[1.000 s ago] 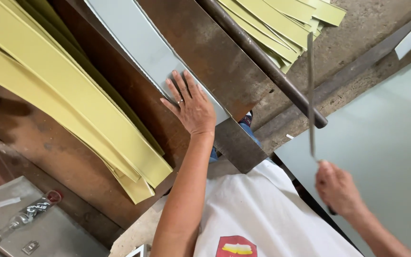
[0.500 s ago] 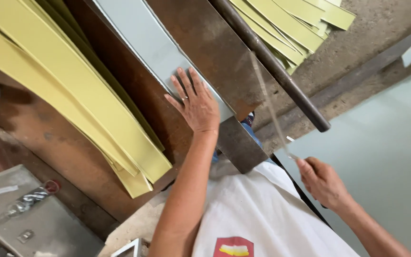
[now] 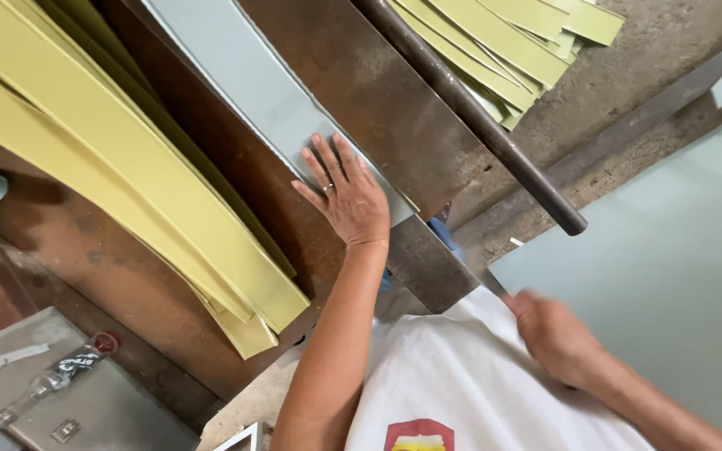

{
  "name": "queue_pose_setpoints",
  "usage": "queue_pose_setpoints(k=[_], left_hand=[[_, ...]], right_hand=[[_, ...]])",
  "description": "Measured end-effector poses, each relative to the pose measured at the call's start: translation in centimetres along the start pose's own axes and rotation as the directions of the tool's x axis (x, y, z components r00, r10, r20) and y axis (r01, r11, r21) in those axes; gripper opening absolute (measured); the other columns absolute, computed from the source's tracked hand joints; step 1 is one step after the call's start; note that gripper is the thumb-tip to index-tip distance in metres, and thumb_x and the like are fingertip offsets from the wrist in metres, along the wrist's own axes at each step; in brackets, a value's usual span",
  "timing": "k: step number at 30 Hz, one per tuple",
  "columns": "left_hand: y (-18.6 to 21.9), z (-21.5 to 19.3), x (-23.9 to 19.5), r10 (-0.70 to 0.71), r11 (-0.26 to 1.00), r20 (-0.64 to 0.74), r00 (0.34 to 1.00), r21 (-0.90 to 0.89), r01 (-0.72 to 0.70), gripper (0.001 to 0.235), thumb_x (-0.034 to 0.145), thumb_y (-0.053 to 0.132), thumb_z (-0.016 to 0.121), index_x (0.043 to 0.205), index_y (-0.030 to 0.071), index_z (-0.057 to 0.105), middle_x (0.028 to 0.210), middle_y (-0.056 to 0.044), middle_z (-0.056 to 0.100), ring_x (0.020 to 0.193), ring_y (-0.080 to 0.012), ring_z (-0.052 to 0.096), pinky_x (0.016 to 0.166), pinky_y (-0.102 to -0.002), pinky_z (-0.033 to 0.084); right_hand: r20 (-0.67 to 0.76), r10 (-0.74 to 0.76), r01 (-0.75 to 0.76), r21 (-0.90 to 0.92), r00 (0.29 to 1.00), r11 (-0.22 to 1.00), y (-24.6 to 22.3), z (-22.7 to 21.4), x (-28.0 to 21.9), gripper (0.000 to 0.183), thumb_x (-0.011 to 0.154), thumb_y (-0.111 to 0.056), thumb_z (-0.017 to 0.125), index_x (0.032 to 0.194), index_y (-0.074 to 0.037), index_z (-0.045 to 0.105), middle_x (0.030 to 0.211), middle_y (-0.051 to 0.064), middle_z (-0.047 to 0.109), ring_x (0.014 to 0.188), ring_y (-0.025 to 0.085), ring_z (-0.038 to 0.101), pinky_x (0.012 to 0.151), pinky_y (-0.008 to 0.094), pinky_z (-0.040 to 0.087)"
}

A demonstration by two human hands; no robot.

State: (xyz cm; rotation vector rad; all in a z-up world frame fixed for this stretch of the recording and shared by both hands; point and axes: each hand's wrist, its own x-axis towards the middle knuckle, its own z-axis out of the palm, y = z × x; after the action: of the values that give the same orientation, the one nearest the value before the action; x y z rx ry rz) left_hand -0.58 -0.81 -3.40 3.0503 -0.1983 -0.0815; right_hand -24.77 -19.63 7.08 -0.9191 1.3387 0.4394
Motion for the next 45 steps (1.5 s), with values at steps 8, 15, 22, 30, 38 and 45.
queue_pose_setpoints(k=[8, 15, 22, 30, 38, 45], left_hand=[[0.0, 0.0, 0.0, -0.007, 0.998, 0.018, 1.000, -0.058, 0.008, 0.054, 0.112, 0.029, 0.040, 0.163, 0.014, 0.032, 0.173, -0.008, 0.019, 0.161, -0.0301, 0.013, 0.127, -0.063, 0.001], [-0.6, 0.1, -0.2, -0.013, 0.999, 0.085, 0.996, -0.028, 0.015, 0.056, 0.109, 0.028, 0.043, 0.161, 0.011, 0.033, 0.173, -0.010, 0.019, 0.161, -0.0303, 0.013, 0.126, -0.064, 0.001], [-0.5, 0.5, -0.2, -0.009, 0.996, -0.039, 0.999, -0.084, 0.006, 0.056, 0.109, 0.026, 0.046, 0.162, 0.014, 0.033, 0.171, -0.008, 0.018, 0.159, -0.0293, 0.014, 0.126, -0.064, 0.001], [-0.5, 0.7, 0.0, -0.040, 0.997, -0.004, 0.999, -0.061, 0.040, 0.057, 0.112, 0.029, 0.040, 0.164, 0.012, 0.025, 0.173, -0.004, 0.019, 0.160, -0.0253, 0.011, 0.128, -0.059, 0.001], [-0.3, -0.2, 0.0, -0.079, 0.996, 0.035, 0.996, -0.040, 0.081, 0.055, 0.112, 0.029, 0.038, 0.163, 0.012, 0.027, 0.173, -0.003, 0.018, 0.160, -0.0227, 0.011, 0.129, -0.059, 0.001], [-0.2, -0.1, -0.3, -0.071, 0.997, 0.034, 0.997, -0.019, 0.072, 0.055, 0.114, 0.028, 0.039, 0.164, 0.010, 0.026, 0.173, -0.004, 0.018, 0.161, -0.0247, 0.011, 0.129, -0.059, 0.002]], right_hand=[[0.037, -0.148, 0.151, -0.345, 0.988, 0.926, -5.0, -1.1, -0.4, 0.059, 0.110, -0.055, 0.038, 0.079, -0.007, 0.048, 0.059, 0.003, 0.038, 0.045, 0.017, 0.036, 0.038, 0.038, 0.035], [0.098, 0.081, 0.030, -0.799, 0.992, 0.600, -5.8, -1.3, -1.2, 0.047, 0.104, -0.049, 0.045, 0.083, -0.012, 0.062, 0.059, 0.002, 0.046, 0.047, 0.016, 0.043, 0.038, 0.036, 0.041], [0.028, -0.142, 0.142, -0.386, 0.989, 0.911, 1.9, -3.6, 3.9, 0.050, 0.108, -0.043, 0.039, 0.078, -0.004, 0.050, 0.055, 0.006, 0.045, 0.043, 0.017, 0.040, 0.037, 0.034, 0.035], [0.220, -0.343, 0.401, -0.335, 0.913, 0.853, 4.2, -4.1, 10.4, 0.041, 0.107, -0.038, 0.046, 0.082, -0.006, 0.050, 0.058, -0.001, 0.045, 0.047, 0.010, 0.037, 0.040, 0.029, 0.031], [0.424, -0.402, 0.584, -0.606, 0.811, 0.540, 2.0, -4.1, 9.3, 0.045, 0.107, -0.040, 0.047, 0.079, -0.005, 0.053, 0.054, 0.000, 0.050, 0.047, 0.009, 0.044, 0.042, 0.029, 0.039], [0.319, -0.480, 0.549, -0.683, 0.817, 0.482, 2.9, -4.3, 6.2, 0.045, 0.104, -0.039, 0.055, 0.079, -0.003, 0.047, 0.054, 0.012, 0.049, 0.047, 0.022, 0.042, 0.044, 0.041, 0.040]])
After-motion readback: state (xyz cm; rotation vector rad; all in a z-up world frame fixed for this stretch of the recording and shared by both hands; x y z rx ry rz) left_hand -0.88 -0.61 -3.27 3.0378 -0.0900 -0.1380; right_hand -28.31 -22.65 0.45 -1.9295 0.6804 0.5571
